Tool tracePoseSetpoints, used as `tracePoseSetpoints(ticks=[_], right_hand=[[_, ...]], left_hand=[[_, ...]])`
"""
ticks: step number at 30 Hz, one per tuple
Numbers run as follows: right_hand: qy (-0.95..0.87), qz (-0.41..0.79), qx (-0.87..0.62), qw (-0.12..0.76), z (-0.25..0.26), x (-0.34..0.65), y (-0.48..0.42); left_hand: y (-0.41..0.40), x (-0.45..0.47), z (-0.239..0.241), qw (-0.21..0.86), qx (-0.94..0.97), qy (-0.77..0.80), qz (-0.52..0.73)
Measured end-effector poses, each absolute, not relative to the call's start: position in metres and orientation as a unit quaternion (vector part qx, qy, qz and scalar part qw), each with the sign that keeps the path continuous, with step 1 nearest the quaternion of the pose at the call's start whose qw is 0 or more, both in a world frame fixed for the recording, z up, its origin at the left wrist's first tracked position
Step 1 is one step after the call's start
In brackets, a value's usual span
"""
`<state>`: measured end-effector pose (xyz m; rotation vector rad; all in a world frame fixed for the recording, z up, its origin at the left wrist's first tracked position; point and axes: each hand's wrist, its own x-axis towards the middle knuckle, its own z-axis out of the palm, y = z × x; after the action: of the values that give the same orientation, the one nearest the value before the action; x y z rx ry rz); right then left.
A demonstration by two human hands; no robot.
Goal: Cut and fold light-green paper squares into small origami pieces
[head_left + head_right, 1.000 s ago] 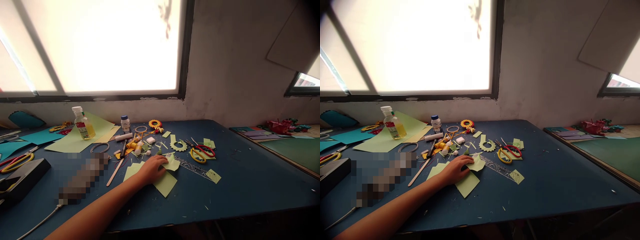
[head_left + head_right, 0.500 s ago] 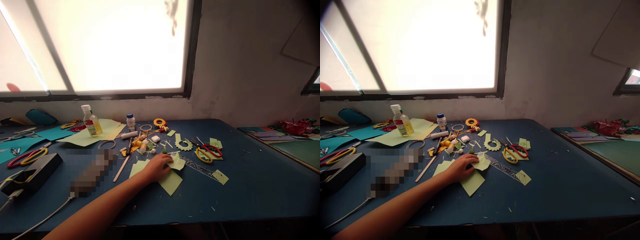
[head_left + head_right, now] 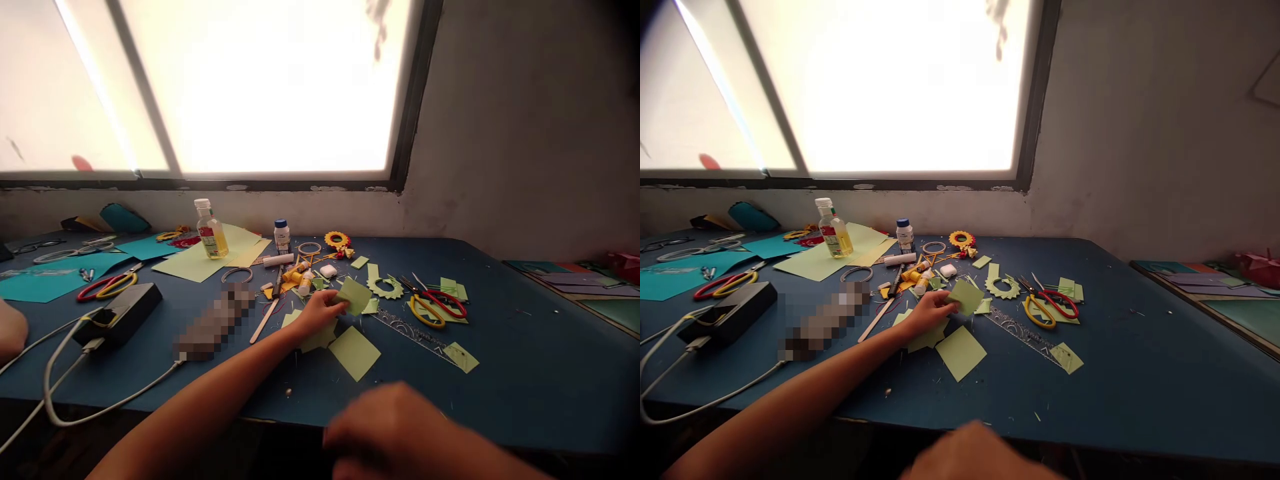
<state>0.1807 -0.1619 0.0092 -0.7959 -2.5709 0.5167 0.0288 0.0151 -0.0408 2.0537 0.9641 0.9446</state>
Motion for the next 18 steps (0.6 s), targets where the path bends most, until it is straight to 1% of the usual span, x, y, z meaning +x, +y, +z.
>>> tracePoseSetpoints(ticks=[2, 4, 6, 8, 11, 14, 18], right_hand=[[-0.905, 0.158, -0.33, 0.218, 0.026, 0.189, -0.131], [-0.859, 0.099, -0.434, 0.252, 0.039, 0.196, -0.093], [-0.82, 0.082, -0.494, 0.277, 0.045, 0.202, -0.059], [-0.811, 0.139, -0.501, 0.269, 0.046, 0.207, -0.037], [-0.797, 0.218, -0.485, 0.285, 0.039, 0.213, -0.028], [-0.798, 0.248, -0.454, 0.31, 0.034, 0.221, -0.033], [-0.821, 0.279, -0.416, 0.273, 0.029, 0.237, -0.04]], left_hand=[[0.017, 0.027, -0.039, 0.369, 0.768, 0.358, 0.381], [0.016, 0.027, -0.036, 0.388, 0.752, 0.347, 0.404], [0.013, 0.028, -0.032, 0.395, 0.739, 0.341, 0.426], [0.008, 0.029, -0.029, 0.394, 0.733, 0.339, 0.439], [0.001, 0.029, -0.024, 0.368, 0.745, 0.328, 0.449], [-0.007, 0.028, -0.017, 0.349, 0.767, 0.293, 0.452], [-0.014, 0.025, -0.006, 0.344, 0.777, 0.304, 0.431]])
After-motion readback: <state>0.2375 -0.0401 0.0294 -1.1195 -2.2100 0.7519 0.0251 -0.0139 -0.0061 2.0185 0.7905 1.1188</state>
